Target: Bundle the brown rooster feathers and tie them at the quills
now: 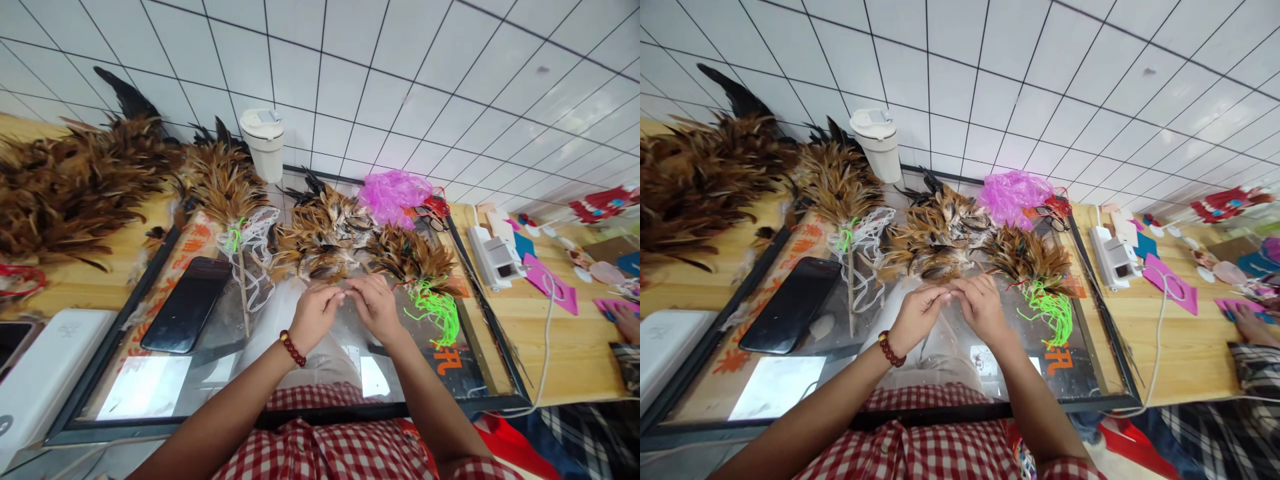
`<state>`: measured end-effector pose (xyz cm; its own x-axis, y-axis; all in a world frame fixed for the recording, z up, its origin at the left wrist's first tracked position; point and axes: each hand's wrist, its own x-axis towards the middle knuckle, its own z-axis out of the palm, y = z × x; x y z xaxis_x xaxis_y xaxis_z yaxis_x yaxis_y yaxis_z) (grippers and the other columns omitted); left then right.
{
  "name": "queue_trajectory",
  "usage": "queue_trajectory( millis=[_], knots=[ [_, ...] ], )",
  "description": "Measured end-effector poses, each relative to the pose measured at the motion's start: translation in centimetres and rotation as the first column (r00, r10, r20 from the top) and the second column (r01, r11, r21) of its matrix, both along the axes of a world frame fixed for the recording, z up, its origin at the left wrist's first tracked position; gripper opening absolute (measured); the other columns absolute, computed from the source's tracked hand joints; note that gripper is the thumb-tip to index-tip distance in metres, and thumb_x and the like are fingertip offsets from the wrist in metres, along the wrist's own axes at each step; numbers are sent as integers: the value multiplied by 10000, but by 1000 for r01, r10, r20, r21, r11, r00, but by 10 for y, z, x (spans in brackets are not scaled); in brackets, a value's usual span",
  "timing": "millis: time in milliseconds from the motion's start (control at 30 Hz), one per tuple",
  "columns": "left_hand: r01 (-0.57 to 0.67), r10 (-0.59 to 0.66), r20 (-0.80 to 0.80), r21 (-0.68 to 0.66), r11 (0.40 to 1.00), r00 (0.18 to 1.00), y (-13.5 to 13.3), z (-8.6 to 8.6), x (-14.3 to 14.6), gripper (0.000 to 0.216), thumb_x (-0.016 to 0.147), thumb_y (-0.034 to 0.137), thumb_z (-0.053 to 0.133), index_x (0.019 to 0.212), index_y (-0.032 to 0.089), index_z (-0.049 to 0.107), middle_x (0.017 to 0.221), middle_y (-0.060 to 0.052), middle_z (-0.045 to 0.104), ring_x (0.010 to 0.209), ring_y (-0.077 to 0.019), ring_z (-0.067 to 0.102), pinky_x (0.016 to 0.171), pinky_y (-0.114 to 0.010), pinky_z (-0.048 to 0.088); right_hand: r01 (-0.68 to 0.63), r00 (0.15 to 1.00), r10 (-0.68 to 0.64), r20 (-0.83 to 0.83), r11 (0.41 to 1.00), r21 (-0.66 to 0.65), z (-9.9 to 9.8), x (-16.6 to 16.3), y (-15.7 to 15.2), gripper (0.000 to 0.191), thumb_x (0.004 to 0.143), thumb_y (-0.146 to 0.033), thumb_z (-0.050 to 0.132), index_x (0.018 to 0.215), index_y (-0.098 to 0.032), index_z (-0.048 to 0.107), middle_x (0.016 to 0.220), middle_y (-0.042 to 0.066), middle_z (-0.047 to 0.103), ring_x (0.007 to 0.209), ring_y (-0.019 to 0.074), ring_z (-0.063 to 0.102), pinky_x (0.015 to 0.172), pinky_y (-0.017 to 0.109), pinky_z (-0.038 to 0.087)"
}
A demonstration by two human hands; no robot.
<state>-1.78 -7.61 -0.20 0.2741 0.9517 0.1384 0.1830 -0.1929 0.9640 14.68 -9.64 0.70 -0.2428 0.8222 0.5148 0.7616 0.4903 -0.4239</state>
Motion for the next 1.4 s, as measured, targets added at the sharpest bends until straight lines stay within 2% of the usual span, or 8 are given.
queue_trajectory(
  millis=[167, 367, 500, 633, 833, 1000, 1100, 1400],
  knots=[
    [12, 38, 169, -286, 958, 985, 0, 6, 1, 296, 820, 308, 576, 563, 180, 651, 634, -36, 661, 749, -177, 624, 790, -286, 441, 91, 993, -92, -77, 996, -19, -2, -1, -1, 339, 909, -205, 486, 1238, -247, 561, 1052, 75, 668, 983, 189, 597, 854, 356, 457],
    [51, 83, 313, -398, 916, 946, 0, 4, 2, 279, 782, 354, 633, 581, 165, 674, 596, -23, 625, 674, -145, 571, 775, -276, 430, 33, 999, -33, 17, 999, -25, -7, -1, -1, 373, 908, -171, 453, 1248, -260, 578, 1048, 77, 671, 973, 188, 610, 861, 378, 448],
    [59, 134, 377, -460, 886, 917, 0, 7, 3, 252, 751, 368, 664, 604, 165, 689, 573, -23, 608, 658, -150, 558, 731, -282, 432, 54, 986, -72, -149, 992, -118, -2, -6, -1, 337, 913, -222, 475, 1224, -261, 598, 1030, 74, 682, 966, 189, 619, 857, 375, 466],
    [75, 105, 360, -452, 889, 927, -2, 10, 3, 268, 754, 370, 661, 586, 162, 680, 567, -22, 601, 626, -139, 531, 690, -270, 415, 4, 898, -119, -423, 965, -262, 2, -11, 0, 215, 893, -289, 536, 1049, -254, 680, 916, 48, 694, 878, 173, 633, 819, 345, 496],
    [124, -6, 277, -409, 904, 961, -4, 10, 2, 344, 793, 403, 618, 554, 160, 669, 590, -34, 618, 615, -134, 509, 652, -264, 395, -121, 733, -191, -653, 908, -401, -7, -13, 2, 115, 822, -317, 640, 787, -222, 694, 774, 13, 667, 764, 145, 614, 761, 299, 497],
    [137, 127, 438, -522, 842, 890, -2, 14, 4, 331, 754, 434, 658, 582, 152, 687, 612, -62, 641, 711, -173, 587, 780, -317, 442, -179, 586, -302, -752, 857, -483, -12, -12, 3, 141, 817, -341, 638, 811, -214, 699, 760, 18, 690, 720, 149, 620, 720, 303, 514],
    [142, 146, 451, -545, 826, 880, -1, 15, 4, 328, 734, 435, 679, 567, 152, 677, 579, -58, 623, 707, -177, 593, 788, -328, 450, -166, 588, -308, -748, 859, -484, -13, -12, 3, 131, 808, -338, 649, 835, -225, 710, 792, 16, 698, 745, 149, 624, 740, 306, 513],
    [74, 23, 233, -401, 913, 972, -4, 9, 2, 360, 805, 406, 603, 539, 166, 642, 572, -28, 607, 606, -139, 518, 661, -267, 406, -139, 652, -257, -714, 885, -445, -11, -12, 2, 80, 780, -306, 685, 788, -233, 717, 793, 11, 672, 771, 145, 615, 768, 303, 501]
  ],
)
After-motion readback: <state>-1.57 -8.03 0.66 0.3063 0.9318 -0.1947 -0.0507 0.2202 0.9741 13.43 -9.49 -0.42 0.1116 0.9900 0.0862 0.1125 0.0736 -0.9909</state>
